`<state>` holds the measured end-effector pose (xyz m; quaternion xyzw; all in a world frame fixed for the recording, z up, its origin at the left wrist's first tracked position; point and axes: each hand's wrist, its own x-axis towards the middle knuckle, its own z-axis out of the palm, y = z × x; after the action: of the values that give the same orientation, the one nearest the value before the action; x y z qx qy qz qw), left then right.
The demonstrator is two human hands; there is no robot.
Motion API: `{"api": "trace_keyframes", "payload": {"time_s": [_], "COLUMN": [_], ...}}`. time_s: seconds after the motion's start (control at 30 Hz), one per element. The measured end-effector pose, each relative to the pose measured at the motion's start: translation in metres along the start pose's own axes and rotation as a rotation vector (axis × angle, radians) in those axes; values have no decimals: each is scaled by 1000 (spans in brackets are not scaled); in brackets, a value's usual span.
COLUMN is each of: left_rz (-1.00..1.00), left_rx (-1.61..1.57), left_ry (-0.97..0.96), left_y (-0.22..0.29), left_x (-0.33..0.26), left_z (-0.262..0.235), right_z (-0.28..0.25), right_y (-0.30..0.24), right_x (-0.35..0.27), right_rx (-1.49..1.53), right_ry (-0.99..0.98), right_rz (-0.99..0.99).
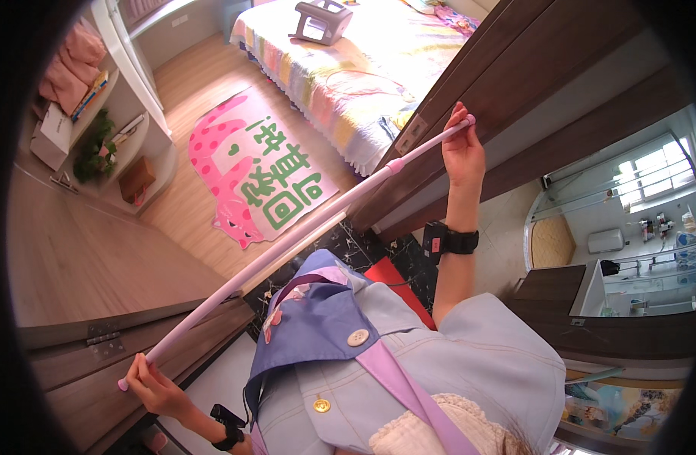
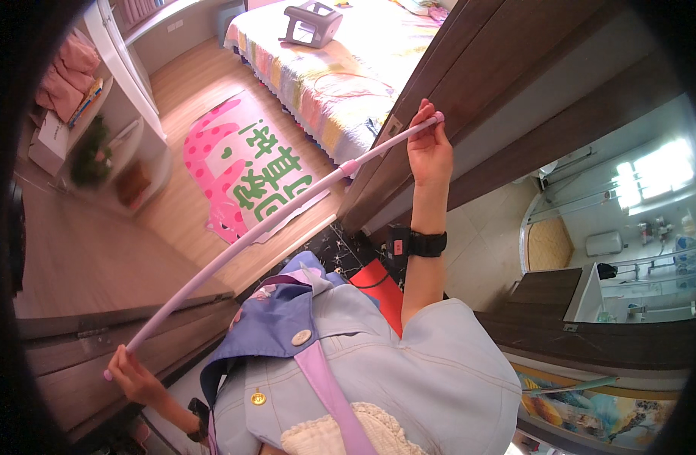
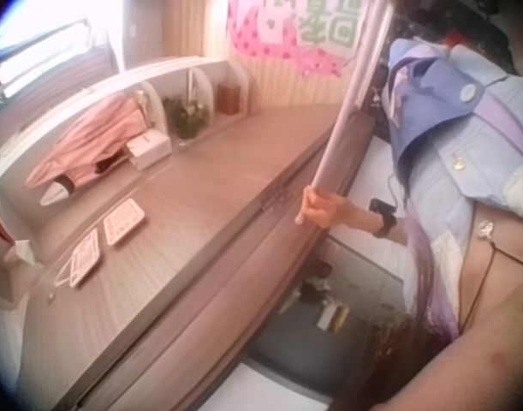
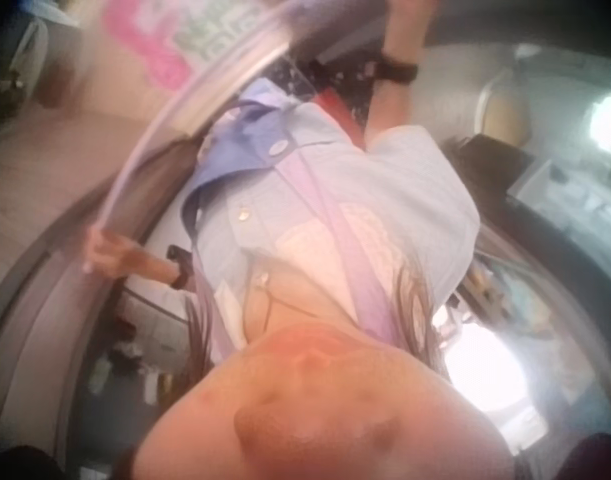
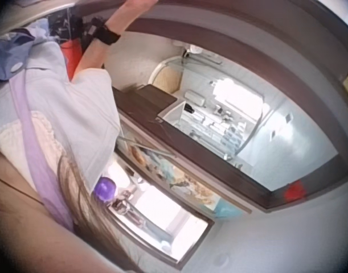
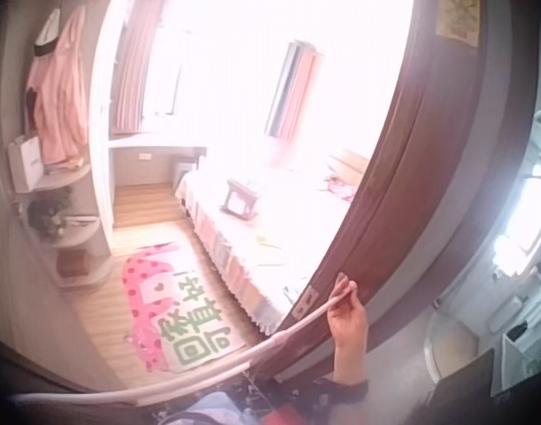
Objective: The person connects several sections of a pink plastic rod together, wipes one section with a cloth over a sink, and then holds the assembled rod while standing in a bedroom.
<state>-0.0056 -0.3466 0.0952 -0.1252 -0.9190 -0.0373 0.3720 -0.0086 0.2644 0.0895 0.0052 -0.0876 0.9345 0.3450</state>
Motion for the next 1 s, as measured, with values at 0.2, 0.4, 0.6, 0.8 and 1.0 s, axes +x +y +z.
{"api": "trace_keyframes", "payload": {"time_s": [0.2,0.4,0.6,0.8,1.0], "left_rz": [3,-11,-5,-26,-18], "left_rx": [9,18,-15,-2,-12], "left_ry": [-5,-16,-4,-6,3], "left_y": [-2,1,3,0,2], "left_x": [-1,-1,1,-2,1], "left_z": [0,-1,-2,-1,1], "right_z": [12,11,-3,20,-25], "right_y": [7,5,-5,17,-8], "right_x": [-7,-1,8,-5,16], "right_rx": [100,56,71,-82,97], "right_ry": [-94,-123,-127,32,-393], "right_rz": [157,7,102,-64,191]}}
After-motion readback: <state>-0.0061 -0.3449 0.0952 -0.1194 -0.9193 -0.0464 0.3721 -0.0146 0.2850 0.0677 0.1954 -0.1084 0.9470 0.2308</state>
